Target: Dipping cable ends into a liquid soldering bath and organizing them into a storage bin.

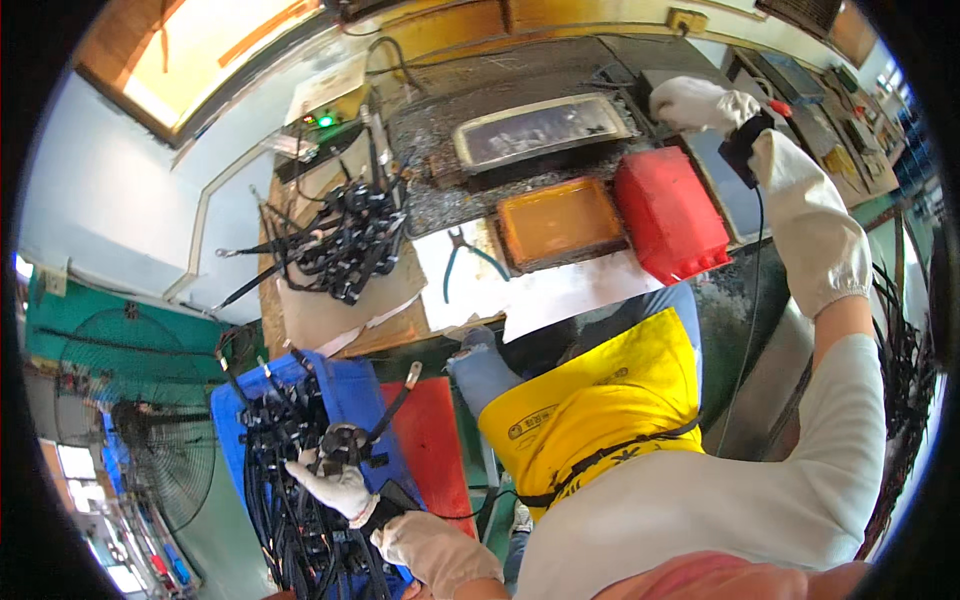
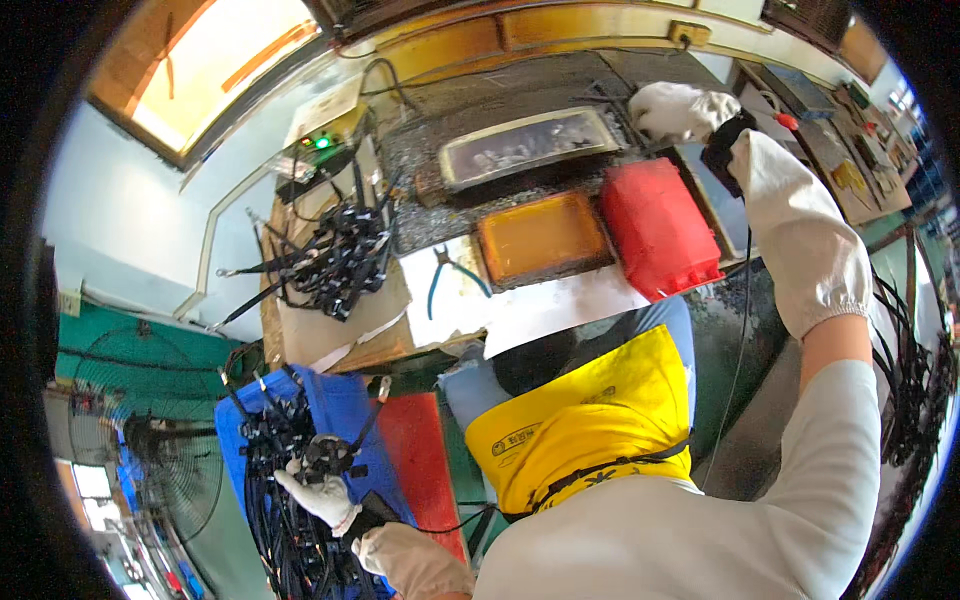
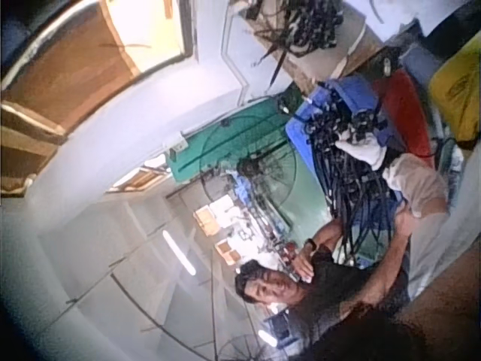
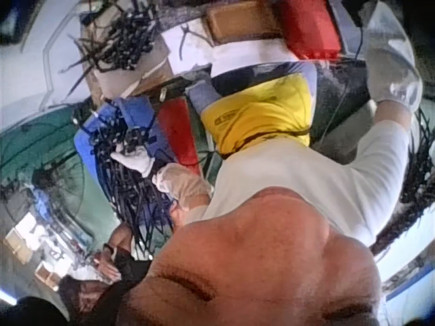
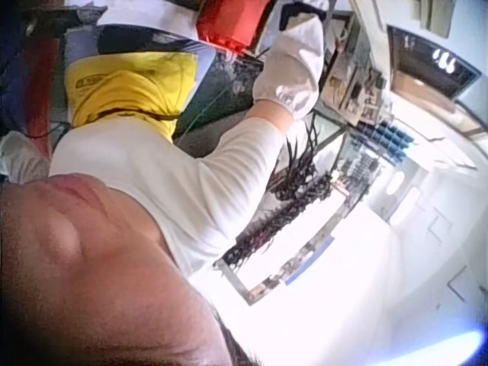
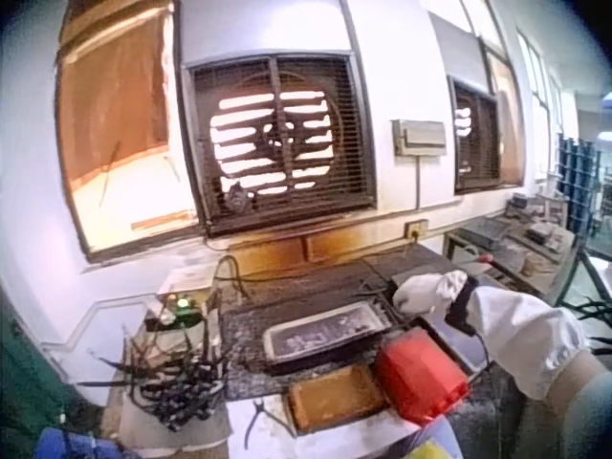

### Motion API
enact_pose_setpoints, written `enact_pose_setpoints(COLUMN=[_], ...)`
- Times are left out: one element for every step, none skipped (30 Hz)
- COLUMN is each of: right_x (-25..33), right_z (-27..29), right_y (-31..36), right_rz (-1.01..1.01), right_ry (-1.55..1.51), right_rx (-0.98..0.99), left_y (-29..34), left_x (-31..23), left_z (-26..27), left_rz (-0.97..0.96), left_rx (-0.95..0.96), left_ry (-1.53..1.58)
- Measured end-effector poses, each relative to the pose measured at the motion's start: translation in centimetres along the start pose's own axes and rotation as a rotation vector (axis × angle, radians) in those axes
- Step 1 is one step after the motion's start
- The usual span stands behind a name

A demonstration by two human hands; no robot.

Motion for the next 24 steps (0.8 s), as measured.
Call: enact_pose_setpoints(right_x=[-2.7, -7.7, -10.9, -13.7, -14.9, -15.8, -18.4, -18.2, -18.5, -18.9, -21.2, -21.2, -21.6, -21.7, -20.8, -22.5, -21.3, -20.4, -21.5, -21.2, -21.1, -22.6, -23.0, -23.5], right_z=[1.5, 3.0, 3.5, 3.9, 4.2, 4.2, 3.6, 2.6, 1.8, 1.1, 0.7, 0.1, -0.6, -1.1, -0.9, -2.2, -2.3, -2.8, -3.2, -3.4, -3.4, -2.6, -2.7, -2.8], right_y=[0.4, 0.3, 0.5, 0.9, 1.0, 0.9, 0.0, -1.1, -2.0, -2.8, -4.1, -5.1, -6.1, -7.1, -6.7, -7.7, -7.2, -6.7, -6.8, -7.1, -7.1, -7.1, -7.3, -7.6], right_rz=[-0.076, -0.143, -0.191, -0.240, -0.197, -0.149, -0.120, -0.080, -0.092, -0.105, -0.063, -0.052, -0.094, -0.131, -0.059, -0.236, -0.242, -0.235, -0.220, -0.215, -0.214, -0.219, -0.236, -0.256], right_ry=[-0.038, -0.004, -0.074, -0.144, -0.074, -0.009, 0.059, 0.116, 0.103, 0.090, 0.080, 0.070, 0.114, 0.159, 0.180, 0.112, 0.139, 0.049, 0.038, -0.015, -0.065, -0.098, -0.276, -0.454], right_rx=[-0.062, -0.119, -0.200, -0.281, -0.349, -0.414, -0.416, -0.404, -0.427, -0.450, -0.459, -0.451, -0.428, -0.405, -0.491, -0.339, -0.396, -0.360, -0.348, -0.320, -0.332, -0.417, -0.423, -0.426], left_y=[0.1, 0.2, 0.0, -0.4, -0.7, -0.8, -0.7, -0.5, -0.3, -0.1, 0.3, 0.6, 0.8, 1.0, 0.7, 0.6, 0.8, 1.0, 0.5, 0.3, 0.1, -0.2, -1.0, -1.1], left_x=[-0.1, 0.2, -0.1, 0.1, 0.9, 1.3, 1.6, 1.2, 1.1, 1.0, 1.0, 0.7, 0.6, 0.5, 0.6, 0.4, 0.5, 0.7, 1.3, 1.4, 1.4, 1.8, 2.0, 2.0], left_z=[0.5, 0.4, 1.0, 1.0, 1.0, 1.2, 0.4, 0.5, 0.5, 0.5, -0.9, -0.9, -1.2, -1.2, -0.1, -0.2, -0.7, -1.2, -1.1, 0.2, 0.2, 0.1, 0.5, 0.4], left_rz=[0.013, 0.034, 0.003, 0.001, 0.055, 0.104, 0.117, 0.105, 0.124, 0.143, 0.167, 0.156, 0.170, 0.182, 0.182, 0.152, 0.173, 0.194, 0.192, 0.204, 0.195, 0.196, 0.203, 0.178], left_rx=[-0.044, -0.073, -0.088, -0.085, -0.111, -0.140, -0.096, -0.103, -0.112, -0.120, -0.026, -0.038, -0.030, -0.026, -0.105, -0.074, -0.046, -0.020, 0.020, -0.085, -0.076, -0.051, -0.037, 0.041], left_ry=[0.019, 0.046, 0.015, 0.013, 0.042, 0.069, 0.083, 0.076, 0.070, 0.067, 0.121, 0.113, 0.139, 0.168, 0.165, 0.117, 0.113, 0.108, 0.103, 0.089, 0.091, 0.091, 0.151, 0.164])
Point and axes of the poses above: each hand's wrist, its own y-axis away from the middle knuckle, its own z-axis out of the back of the hand, x = y × z, the point moved 10 cm from there along -y, towards the middle knuckle, and after that the axes turned 13 degrees about -y, right-handed, at the moved point
